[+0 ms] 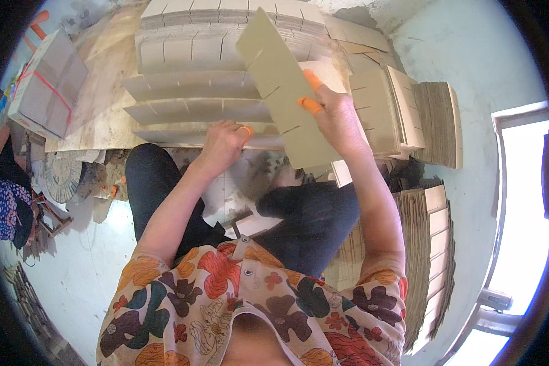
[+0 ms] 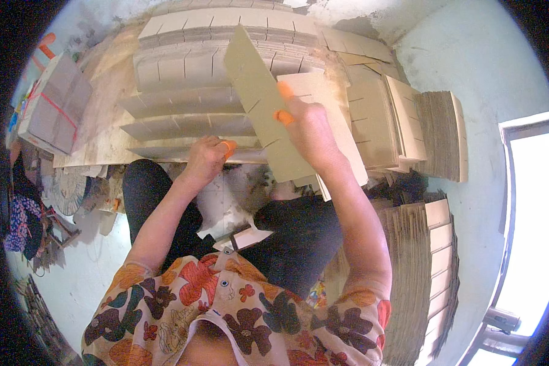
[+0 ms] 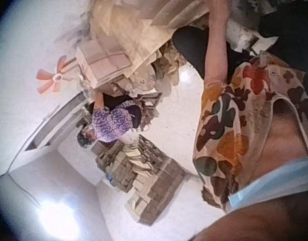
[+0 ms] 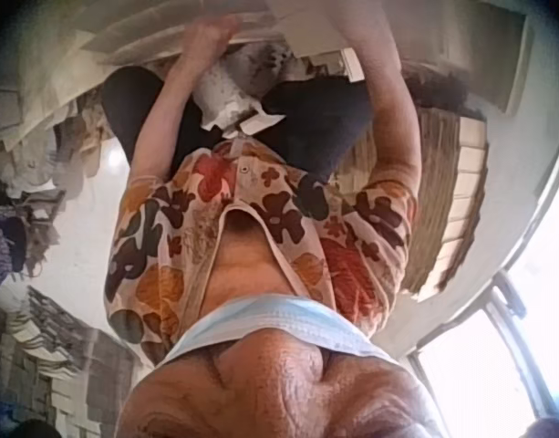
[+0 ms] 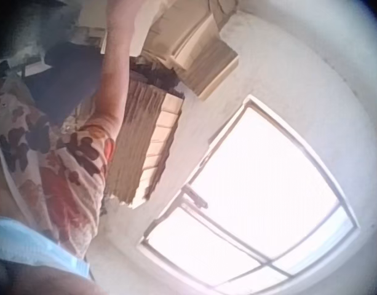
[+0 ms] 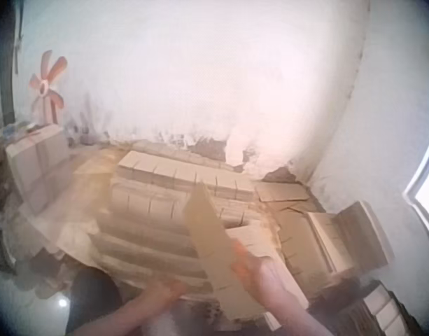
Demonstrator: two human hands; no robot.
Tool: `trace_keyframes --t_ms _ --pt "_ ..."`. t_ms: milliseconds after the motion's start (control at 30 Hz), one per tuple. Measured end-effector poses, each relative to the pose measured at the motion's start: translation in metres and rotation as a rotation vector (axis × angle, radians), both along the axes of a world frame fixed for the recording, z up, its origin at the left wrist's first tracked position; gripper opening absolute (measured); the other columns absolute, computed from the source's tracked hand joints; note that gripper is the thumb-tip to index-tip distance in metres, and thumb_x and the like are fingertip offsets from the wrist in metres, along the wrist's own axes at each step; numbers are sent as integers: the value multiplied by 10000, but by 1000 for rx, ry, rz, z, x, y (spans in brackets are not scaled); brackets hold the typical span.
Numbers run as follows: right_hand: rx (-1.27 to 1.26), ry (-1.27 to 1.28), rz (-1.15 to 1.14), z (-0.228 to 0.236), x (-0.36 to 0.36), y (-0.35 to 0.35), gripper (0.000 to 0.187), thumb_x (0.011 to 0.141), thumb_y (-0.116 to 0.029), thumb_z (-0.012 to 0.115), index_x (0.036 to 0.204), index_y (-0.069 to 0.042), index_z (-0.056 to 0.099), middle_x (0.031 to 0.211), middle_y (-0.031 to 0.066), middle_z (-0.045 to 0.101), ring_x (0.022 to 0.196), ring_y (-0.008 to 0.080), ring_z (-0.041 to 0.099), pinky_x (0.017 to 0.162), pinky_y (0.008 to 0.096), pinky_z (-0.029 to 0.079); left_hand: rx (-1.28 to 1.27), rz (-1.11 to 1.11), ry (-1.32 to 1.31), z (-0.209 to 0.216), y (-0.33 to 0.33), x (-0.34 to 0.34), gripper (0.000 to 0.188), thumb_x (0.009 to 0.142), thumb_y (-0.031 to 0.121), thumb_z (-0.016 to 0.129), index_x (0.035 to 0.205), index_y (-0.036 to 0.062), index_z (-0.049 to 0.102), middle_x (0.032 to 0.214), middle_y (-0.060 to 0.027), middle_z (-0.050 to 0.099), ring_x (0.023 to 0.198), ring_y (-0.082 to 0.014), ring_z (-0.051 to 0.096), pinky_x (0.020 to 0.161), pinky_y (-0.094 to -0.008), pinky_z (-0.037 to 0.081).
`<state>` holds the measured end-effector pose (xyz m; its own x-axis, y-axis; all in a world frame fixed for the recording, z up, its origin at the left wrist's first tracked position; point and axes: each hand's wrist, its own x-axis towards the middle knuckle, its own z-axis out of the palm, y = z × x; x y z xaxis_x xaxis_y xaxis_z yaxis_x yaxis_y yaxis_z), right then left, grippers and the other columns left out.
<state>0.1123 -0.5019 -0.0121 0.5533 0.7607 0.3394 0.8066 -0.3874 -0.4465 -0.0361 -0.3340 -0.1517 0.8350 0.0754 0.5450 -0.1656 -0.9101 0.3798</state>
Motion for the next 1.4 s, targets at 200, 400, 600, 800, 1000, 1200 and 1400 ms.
trace_keyframes --t_ms 200,400,600,800,1000,1200,1400 --pt "19 22 29 1 1 9 468 800 -100 701 1239 -19 561 767 242 604 585 239 542 614 318 469 -9 10 -27 4 -2 -2 156 706 27 657 856 70 644 673 -96 583 645 -276 566 598 -398 443" --pt "-28 78 126 -22 5 13 457 797 -65 676 1236 -14 560 860 258 630 727 330 641 661 343 495 -25 20 -17 6 -4 -2 180 693 3 655 861 67 650 668 -100 563 639 -286 556 593 -397 448" --pt "-182 -25 213 -65 -1 29 257 769 -38 606 1023 -10 630 839 204 640 783 378 625 659 444 506 -42 25 -28 9 -5 1 165 688 12 663 842 72 658 665 -103 562 637 -290 556 589 -402 451" --pt "-352 -153 103 -62 -8 41 259 850 -248 613 993 -32 603 838 164 633 786 362 615 656 454 498 -28 43 -38 -2 0 7 148 699 54 681 845 77 675 673 -120 576 645 -303 575 585 -419 459" --pt "-178 -385 -509 -30 26 -36 531 834 -423 634 1205 -59 527 1101 130 597 1061 330 522 861 436 449 2 36 -72 -6 -1 11 177 720 80 696 896 100 697 693 -113 594 674 -301 592 610 -400 482" --pt "-354 219 -662 -62 77 -122 792 627 -573 769 1142 -9 557 1118 185 601 1110 324 529 901 425 443 -89 59 -30 -2 -5 8 200 718 20 702 915 45 683 738 -139 608 704 -305 600 617 -406 481" --pt "-151 385 -665 -91 114 -147 680 531 -535 850 882 8 640 861 137 649 812 239 608 718 354 486 -85 67 -6 -2 -3 10 248 708 17 719 951 52 682 752 -136 613 698 -297 597 626 -385 489"
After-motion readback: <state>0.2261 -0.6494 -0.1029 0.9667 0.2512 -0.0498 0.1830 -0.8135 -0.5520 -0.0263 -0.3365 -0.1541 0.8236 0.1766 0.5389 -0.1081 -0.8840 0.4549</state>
